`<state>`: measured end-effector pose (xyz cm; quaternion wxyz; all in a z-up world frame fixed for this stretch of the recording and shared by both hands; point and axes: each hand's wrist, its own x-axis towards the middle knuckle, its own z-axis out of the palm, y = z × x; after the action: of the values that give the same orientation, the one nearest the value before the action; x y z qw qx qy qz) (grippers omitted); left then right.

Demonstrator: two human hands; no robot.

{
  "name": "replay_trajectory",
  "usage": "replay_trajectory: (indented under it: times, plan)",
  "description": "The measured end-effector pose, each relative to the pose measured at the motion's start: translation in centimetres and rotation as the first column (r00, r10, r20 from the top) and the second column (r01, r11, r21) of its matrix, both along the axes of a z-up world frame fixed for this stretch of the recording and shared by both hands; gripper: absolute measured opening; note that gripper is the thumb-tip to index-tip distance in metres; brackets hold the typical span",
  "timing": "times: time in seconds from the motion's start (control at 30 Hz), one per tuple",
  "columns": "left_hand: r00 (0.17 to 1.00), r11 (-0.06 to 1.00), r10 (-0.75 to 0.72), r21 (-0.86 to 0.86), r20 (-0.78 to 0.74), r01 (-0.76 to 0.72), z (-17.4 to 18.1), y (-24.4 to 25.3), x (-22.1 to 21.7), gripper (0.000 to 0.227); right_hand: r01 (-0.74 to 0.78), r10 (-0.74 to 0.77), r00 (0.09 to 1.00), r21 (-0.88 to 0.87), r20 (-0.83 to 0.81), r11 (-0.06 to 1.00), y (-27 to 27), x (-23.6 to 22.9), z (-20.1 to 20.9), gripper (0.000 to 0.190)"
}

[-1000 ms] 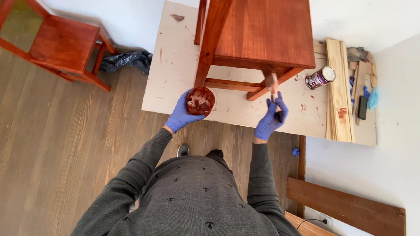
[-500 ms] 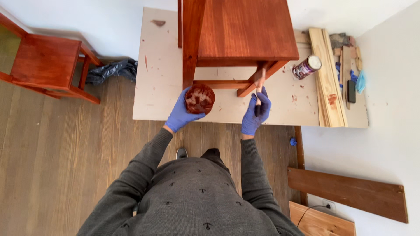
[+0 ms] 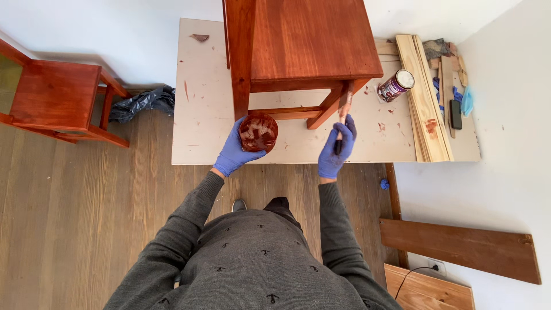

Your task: The person stains a wooden chair by dipping a brush into a container and applying the liquid to the back and legs of the chair.

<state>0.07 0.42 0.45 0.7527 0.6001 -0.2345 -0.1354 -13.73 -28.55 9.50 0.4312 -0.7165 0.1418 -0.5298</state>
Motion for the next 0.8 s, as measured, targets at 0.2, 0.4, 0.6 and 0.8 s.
replay_trajectory:
  times: [0.2,0.4,0.6,0.8]
  plan:
    - [1.0,1.0,0.004,-0.005,-0.015,-0.004,-0.3,0.2,-0.3,0.135,-0.18,0.184,0.982,0.087,-0.041,0.98,6.3,1.2,0.8,0.015]
    - [0.999,0.999,0.039,0.036,-0.025,-0.038,-0.5,1.1,-0.1,0.137,-0.106,0.108,0.993,0.049,-0.048,0.993,5.1,-1.5,2.2,0.014]
    - [0.997,0.998,0.056,0.005,-0.052,-0.056,0.6,1.4,-0.8,0.138,-0.124,0.124,0.992,0.034,0.004,0.992,3.7,1.8,-0.4,0.011]
    - [0.927,0.998,-0.06,-0.017,-0.37,0.057,4.5,4.6,-0.3,0.129,-0.334,0.339,0.94,0.106,-0.03,0.937,12.1,2.4,1.8,0.007]
